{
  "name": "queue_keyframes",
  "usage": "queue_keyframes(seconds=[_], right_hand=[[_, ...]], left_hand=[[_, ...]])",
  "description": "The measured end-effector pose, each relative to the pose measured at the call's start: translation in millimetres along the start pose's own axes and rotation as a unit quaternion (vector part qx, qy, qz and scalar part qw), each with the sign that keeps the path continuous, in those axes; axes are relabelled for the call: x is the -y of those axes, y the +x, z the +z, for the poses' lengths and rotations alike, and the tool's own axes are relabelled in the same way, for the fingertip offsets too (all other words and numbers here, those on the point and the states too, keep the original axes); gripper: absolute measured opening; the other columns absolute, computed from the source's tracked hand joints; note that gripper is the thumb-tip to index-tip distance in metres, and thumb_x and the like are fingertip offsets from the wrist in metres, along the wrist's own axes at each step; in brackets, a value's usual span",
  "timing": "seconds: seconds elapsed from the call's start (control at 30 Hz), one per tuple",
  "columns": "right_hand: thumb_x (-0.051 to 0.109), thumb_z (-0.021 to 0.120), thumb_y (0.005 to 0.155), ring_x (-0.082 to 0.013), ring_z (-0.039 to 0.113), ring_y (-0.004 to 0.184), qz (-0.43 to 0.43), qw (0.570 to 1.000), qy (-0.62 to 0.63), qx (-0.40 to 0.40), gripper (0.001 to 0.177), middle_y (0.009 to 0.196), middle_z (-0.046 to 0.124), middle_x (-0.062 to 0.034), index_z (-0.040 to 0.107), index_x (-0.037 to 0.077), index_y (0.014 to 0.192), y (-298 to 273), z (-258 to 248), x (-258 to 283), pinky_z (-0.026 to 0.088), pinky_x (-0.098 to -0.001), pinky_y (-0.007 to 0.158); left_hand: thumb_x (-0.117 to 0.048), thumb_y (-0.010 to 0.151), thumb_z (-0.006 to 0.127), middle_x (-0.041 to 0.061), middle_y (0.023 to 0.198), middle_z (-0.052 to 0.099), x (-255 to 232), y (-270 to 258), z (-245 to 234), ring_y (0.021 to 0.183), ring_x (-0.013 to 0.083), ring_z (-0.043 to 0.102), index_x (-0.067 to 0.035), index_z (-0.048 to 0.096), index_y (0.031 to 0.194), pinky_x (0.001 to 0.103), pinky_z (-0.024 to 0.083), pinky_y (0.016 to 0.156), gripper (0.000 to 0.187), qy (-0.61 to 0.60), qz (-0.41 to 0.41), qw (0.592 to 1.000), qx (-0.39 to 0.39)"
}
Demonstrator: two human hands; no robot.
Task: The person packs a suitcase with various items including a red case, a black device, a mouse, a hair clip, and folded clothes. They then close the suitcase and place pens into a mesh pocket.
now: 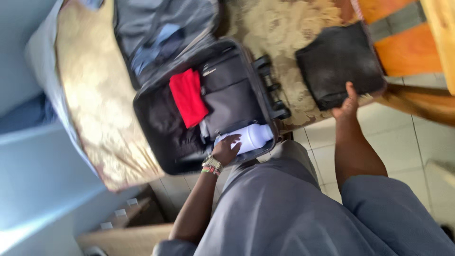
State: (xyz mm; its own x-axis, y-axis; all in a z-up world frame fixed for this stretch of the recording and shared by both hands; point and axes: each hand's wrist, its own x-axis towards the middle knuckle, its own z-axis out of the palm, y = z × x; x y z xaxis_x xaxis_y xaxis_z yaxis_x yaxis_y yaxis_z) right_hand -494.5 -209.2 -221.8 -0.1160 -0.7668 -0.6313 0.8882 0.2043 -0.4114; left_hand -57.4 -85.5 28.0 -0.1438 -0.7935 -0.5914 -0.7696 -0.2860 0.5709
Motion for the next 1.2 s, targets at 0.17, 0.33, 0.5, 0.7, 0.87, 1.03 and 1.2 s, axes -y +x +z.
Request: queue_keyframes(seconds=[0.17,0.33,0.5,0.7,0.87,1.03,1.2], right_hand=[[0.019,0.077,0.096,-0.0287,0.068,0.125,0.051,0.998,0.017,0.035,0.05,0.137,0.071,-0.0067,0.059,0.009,0.142,-12.2,34.9,13.1,0.054,-0.0467,0.112],[0.025,0.077,0.091,-0.0302,0.05,0.154,0.032,0.983,-0.046,0.178,0.076,0.163,0.048,-0.0055,0.041,0.015,0.157,-50.9,79.1,40.8,0.045,-0.0536,0.128],[0.024,0.076,0.095,-0.033,0.046,0.15,0.093,0.961,-0.053,0.255,0.085,0.165,0.042,-0.0139,0.033,0.01,0.167,-102.8,136.4,65.0,0.039,-0.0494,0.123],[0.017,0.072,0.089,-0.032,0.056,0.134,0.2,0.902,-0.237,0.301,0.076,0.149,0.052,-0.0151,0.04,0.006,0.157,-120.8,224.9,42.7,0.05,-0.0501,0.112],[0.017,0.072,0.071,-0.0279,0.053,0.132,0.172,0.788,-0.565,0.175,0.079,0.14,0.058,-0.0062,0.052,0.011,0.148,-135.1,268.8,-65.0,0.046,-0.0436,0.106],[0.015,0.078,0.073,-0.0264,0.063,0.121,0.375,0.756,-0.492,0.215,0.071,0.133,0.065,-0.0076,0.056,0.004,0.14,-148.5,261.7,-213.8,0.051,-0.0405,0.106],[0.011,0.078,0.084,-0.0252,0.064,0.119,0.459,0.737,-0.427,0.251,0.053,0.126,0.067,-0.0093,0.058,0.002,0.133,-167.9,212.5,-311.8,0.05,-0.0427,0.107]], left_hand=[[-0.032,0.095,0.062,0.015,0.12,0.073,8.8,-11.8,9.3,0.105,0.0303,0.072,-0.011,0.064,0.132,0.042,0.057,0.091,0.042,-0.047,-0.042,0.998,-0.01],[-0.032,0.096,0.062,0.014,0.116,0.075,37.3,-20.6,36.6,0.102,0.0276,0.073,-0.012,0.064,0.132,0.04,0.058,0.089,0.041,-0.101,-0.047,0.993,-0.034],[-0.031,0.104,0.058,0.008,0.13,0.074,67.0,-18.1,59.8,0.103,0.0217,0.073,-0.014,0.069,0.128,0.035,0.059,0.09,0.031,-0.069,0.08,0.986,-0.131],[-0.051,0.098,0.058,0.011,0.132,0.071,72.7,-22.5,31.9,0.117,0.0216,0.069,-0.008,0.06,0.141,0.037,0.054,0.096,0.062,-0.606,-0.078,0.79,-0.056],[-0.058,0.09,0.065,0.015,0.133,0.068,94.4,-52.7,-14.3,0.124,0.0267,0.065,-0.003,0.049,0.147,0.04,0.05,0.104,0.081,-0.798,-0.012,0.601,-0.049],[-0.04,0.081,0.083,0.011,0.132,0.066,161.8,-108.6,-43.9,0.115,0.0222,0.064,-0.001,0.053,0.143,0.04,0.052,0.096,0.079,-0.637,-0.116,0.74,-0.183],[-0.035,0.079,0.086,0.011,0.133,0.066,238.7,-158.0,-52.3,0.118,0.0214,0.066,0.0,0.051,0.143,0.037,0.055,0.101,0.082,-0.598,-0.154,0.741,-0.265]])
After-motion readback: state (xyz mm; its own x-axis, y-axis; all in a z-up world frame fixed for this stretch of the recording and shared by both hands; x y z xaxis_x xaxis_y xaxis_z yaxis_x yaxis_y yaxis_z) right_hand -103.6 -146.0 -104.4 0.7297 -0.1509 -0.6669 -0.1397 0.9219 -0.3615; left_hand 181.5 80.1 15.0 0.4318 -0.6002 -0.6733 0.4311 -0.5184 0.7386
